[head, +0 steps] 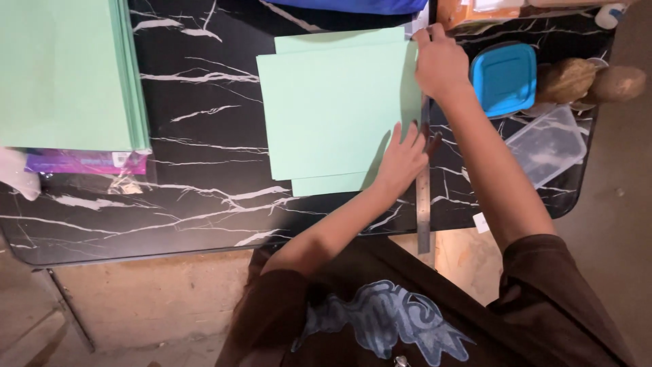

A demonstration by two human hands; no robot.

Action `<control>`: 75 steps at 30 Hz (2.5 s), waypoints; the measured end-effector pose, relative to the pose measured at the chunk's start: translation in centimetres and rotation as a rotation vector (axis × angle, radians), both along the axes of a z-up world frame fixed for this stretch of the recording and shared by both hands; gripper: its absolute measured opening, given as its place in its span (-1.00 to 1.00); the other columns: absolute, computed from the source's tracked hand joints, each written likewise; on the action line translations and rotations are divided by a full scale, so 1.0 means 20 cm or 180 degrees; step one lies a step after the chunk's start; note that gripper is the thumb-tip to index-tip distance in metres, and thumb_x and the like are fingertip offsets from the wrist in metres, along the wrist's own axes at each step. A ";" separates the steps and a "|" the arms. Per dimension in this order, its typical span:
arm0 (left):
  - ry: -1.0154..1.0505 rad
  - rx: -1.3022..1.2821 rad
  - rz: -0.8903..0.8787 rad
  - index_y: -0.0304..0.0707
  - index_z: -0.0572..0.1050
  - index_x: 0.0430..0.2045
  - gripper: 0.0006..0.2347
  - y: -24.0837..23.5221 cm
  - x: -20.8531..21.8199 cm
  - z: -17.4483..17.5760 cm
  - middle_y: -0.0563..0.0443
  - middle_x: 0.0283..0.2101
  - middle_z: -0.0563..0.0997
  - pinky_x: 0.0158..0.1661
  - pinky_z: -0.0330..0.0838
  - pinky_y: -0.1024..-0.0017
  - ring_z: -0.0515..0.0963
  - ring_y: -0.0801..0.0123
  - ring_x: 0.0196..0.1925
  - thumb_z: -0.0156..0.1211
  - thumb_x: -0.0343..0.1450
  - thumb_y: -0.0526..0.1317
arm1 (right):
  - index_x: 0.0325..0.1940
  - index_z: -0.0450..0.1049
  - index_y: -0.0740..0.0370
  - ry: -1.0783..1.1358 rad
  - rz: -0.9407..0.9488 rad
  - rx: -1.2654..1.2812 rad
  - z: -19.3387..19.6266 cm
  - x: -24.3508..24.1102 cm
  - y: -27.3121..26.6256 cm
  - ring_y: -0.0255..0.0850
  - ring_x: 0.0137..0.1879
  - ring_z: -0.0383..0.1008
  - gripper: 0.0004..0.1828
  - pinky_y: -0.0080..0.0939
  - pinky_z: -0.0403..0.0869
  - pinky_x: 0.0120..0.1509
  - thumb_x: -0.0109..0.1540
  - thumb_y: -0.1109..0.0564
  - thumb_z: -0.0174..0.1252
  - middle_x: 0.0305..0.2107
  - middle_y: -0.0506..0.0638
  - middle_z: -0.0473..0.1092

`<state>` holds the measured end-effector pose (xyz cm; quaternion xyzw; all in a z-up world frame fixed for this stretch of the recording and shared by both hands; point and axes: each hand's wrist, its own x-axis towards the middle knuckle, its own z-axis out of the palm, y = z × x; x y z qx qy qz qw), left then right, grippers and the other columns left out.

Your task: Sort and organize stacks of green paper sheets on a table.

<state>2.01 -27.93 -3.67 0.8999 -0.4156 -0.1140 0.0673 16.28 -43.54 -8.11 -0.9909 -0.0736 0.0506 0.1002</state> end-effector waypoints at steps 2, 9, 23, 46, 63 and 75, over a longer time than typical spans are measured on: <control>0.0039 0.0050 -0.0082 -0.17 0.65 -0.20 -0.78 -0.02 -0.03 -0.02 -0.16 0.14 0.49 0.36 0.08 -0.21 0.30 -0.04 0.38 0.19 0.35 -0.16 | 0.14 0.43 0.24 -0.0041 0.0072 0.0056 0.01 0.00 -0.02 0.27 0.00 0.49 -0.63 0.19 0.50 0.00 0.23 0.26 0.13 0.05 0.23 0.39; 0.0047 -0.0026 -0.0107 -0.15 0.56 -0.17 -0.76 -0.02 -0.05 -0.06 -0.18 0.14 0.48 0.26 0.15 -0.20 0.33 -0.11 0.31 0.14 0.35 -0.12 | 0.08 0.48 0.22 -0.0157 0.0246 0.0017 0.05 -0.01 -0.04 0.22 -0.09 0.51 -0.70 0.17 0.49 -0.05 0.25 0.24 0.16 -0.05 0.18 0.43; -0.0132 -0.0110 -0.0253 -0.19 0.59 -0.21 -0.81 -0.03 -0.07 -0.12 -0.20 0.07 0.52 0.26 0.23 -0.13 0.39 -0.13 0.27 0.17 0.37 -0.18 | 0.17 0.49 0.19 -0.0244 0.0193 0.0326 0.02 -0.06 -0.03 0.20 0.03 0.46 -0.58 0.16 0.44 0.07 0.22 0.32 0.12 0.01 0.15 0.40; 0.3761 -0.4652 0.6270 -0.40 -0.06 0.45 -0.22 1.27 -0.44 -0.22 -0.23 0.54 0.09 0.42 -0.38 0.21 -0.06 0.13 0.58 -0.18 0.44 0.23 | 0.20 0.53 0.21 -0.0580 0.1042 0.1339 0.11 0.19 1.19 0.06 0.36 0.23 -0.63 0.20 0.23 0.35 0.29 0.20 0.17 0.15 0.09 0.33; 0.4823 -0.6468 0.6645 -0.41 -0.28 0.46 -0.20 1.28 -0.30 0.08 -0.50 0.52 -0.02 0.47 -0.38 0.15 -0.10 -0.08 0.59 -0.03 0.45 0.09 | 0.03 0.54 0.30 -0.0074 0.0824 0.0942 0.04 0.20 1.28 0.26 0.50 -0.05 -0.75 0.38 -0.08 0.55 0.40 0.07 0.16 0.35 0.17 0.17; 0.5171 -0.6392 0.6845 -0.36 -0.28 0.45 -0.18 1.31 -0.28 0.11 -0.50 0.53 -0.10 0.47 -0.35 0.08 -0.13 -0.15 0.59 0.04 0.40 0.04 | 0.13 0.50 0.22 0.0250 0.0712 0.0949 0.11 0.17 1.26 0.22 0.54 -0.11 -0.71 0.43 -0.18 0.57 0.34 0.09 0.15 0.37 0.13 0.13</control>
